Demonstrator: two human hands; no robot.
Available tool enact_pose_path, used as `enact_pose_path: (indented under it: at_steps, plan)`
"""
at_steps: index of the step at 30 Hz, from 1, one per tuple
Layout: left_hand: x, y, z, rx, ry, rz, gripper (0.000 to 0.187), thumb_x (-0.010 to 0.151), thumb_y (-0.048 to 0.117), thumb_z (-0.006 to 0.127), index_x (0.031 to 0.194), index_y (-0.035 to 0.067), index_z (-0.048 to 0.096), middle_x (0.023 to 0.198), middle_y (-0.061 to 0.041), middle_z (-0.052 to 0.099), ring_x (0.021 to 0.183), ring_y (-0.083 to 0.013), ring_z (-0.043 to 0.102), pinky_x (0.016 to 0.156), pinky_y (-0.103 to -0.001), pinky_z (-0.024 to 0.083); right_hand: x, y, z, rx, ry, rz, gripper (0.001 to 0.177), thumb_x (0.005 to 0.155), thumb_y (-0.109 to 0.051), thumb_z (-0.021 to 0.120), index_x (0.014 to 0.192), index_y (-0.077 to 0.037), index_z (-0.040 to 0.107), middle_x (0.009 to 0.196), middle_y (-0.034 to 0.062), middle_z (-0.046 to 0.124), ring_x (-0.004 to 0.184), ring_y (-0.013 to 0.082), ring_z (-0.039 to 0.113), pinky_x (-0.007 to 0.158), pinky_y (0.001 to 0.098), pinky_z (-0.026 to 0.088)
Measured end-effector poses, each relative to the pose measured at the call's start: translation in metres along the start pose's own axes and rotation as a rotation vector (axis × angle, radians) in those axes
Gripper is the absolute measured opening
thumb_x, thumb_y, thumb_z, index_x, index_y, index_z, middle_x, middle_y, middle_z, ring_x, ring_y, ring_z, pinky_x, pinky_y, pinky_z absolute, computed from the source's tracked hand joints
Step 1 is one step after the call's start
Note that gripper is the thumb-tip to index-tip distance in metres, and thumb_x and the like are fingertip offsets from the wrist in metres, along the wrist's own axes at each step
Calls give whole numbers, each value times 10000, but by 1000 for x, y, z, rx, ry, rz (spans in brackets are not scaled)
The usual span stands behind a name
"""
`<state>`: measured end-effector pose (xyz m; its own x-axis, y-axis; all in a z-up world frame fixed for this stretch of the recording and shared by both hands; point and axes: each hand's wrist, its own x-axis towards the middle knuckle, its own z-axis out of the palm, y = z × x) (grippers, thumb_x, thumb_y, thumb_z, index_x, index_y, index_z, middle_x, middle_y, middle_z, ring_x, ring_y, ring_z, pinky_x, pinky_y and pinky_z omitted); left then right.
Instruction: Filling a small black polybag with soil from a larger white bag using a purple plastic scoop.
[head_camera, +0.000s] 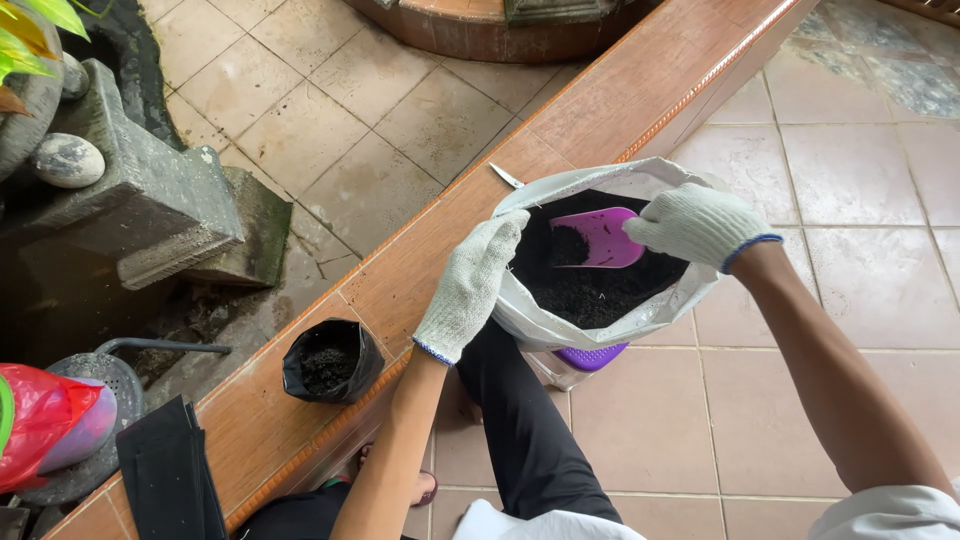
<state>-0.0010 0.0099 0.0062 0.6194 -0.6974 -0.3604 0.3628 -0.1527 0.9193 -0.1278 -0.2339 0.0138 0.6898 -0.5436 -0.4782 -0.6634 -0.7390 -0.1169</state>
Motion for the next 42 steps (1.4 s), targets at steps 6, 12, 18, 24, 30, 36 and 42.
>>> enact_pose_path:
  at_steps: [6, 12, 18, 24, 30, 36, 42]
  plan:
    - [5, -5, 3, -59, 24, -4, 522, 979, 473, 502, 1345, 112, 595, 1327, -125, 597, 1299, -256, 588, 1119, -377, 452, -4, 15, -7, 95, -13, 2, 490, 884, -531, 565, 707, -127, 779, 614, 120, 688, 690, 287, 685, 754, 407, 542]
    - [9, -10, 4, -115, 42, -6, 505, 974, 458, 510, 1329, 110, 603, 1318, -116, 600, 1290, -246, 595, 1105, -364, 464, -20, 1, -21, 77, -44, 33, 481, 864, -470, 508, 608, -77, 618, 623, 107, 545, 623, 259, 539, 651, 382, 431]
    - [12, -17, 5, -161, 51, -15, 489, 969, 443, 518, 1313, 109, 611, 1309, -106, 603, 1281, -236, 602, 1091, -350, 475, -29, 0, -22, 135, -31, -50, 469, 850, -355, 485, 522, -25, 428, 1114, -110, 378, 543, 222, 421, 557, 378, 344]
    - [16, -20, 4, -209, 70, -15, 472, 964, 428, 527, 1297, 107, 619, 1300, -97, 607, 1272, -226, 609, 1076, -336, 487, -32, 4, -23, 183, -22, -66, 489, 876, -353, 488, 529, -9, 463, 1154, -137, 511, 547, 203, 414, 559, 354, 343]
    - [17, -26, 10, -260, 89, -16, 455, 959, 413, 535, 1281, 105, 626, 1291, -87, 610, 1263, -216, 617, 1062, -323, 499, -23, 36, -8, 407, -40, -175, 487, 950, -324, 573, 547, -79, 454, 908, -57, 490, 555, 161, 355, 539, 312, 312]
    - [24, -30, 28, -317, 108, -13, 438, 954, 398, 543, 1265, 103, 634, 1282, -78, 613, 1254, -206, 624, 1048, -309, 511, -15, 61, 2, 502, -63, -246, 516, 1026, -384, 587, 618, -124, 408, 614, -8, 333, 576, 135, 303, 552, 303, 265]
    - [19, -31, 29, -349, 107, 45, 553, 954, 430, 482, 1333, 46, 604, 1367, -132, 612, 1318, -215, 593, 1122, -323, 450, -28, 43, -20, 548, -95, -256, 542, 1017, -388, 590, 605, -122, 358, 589, -5, 292, 544, 135, 252, 520, 313, 194]
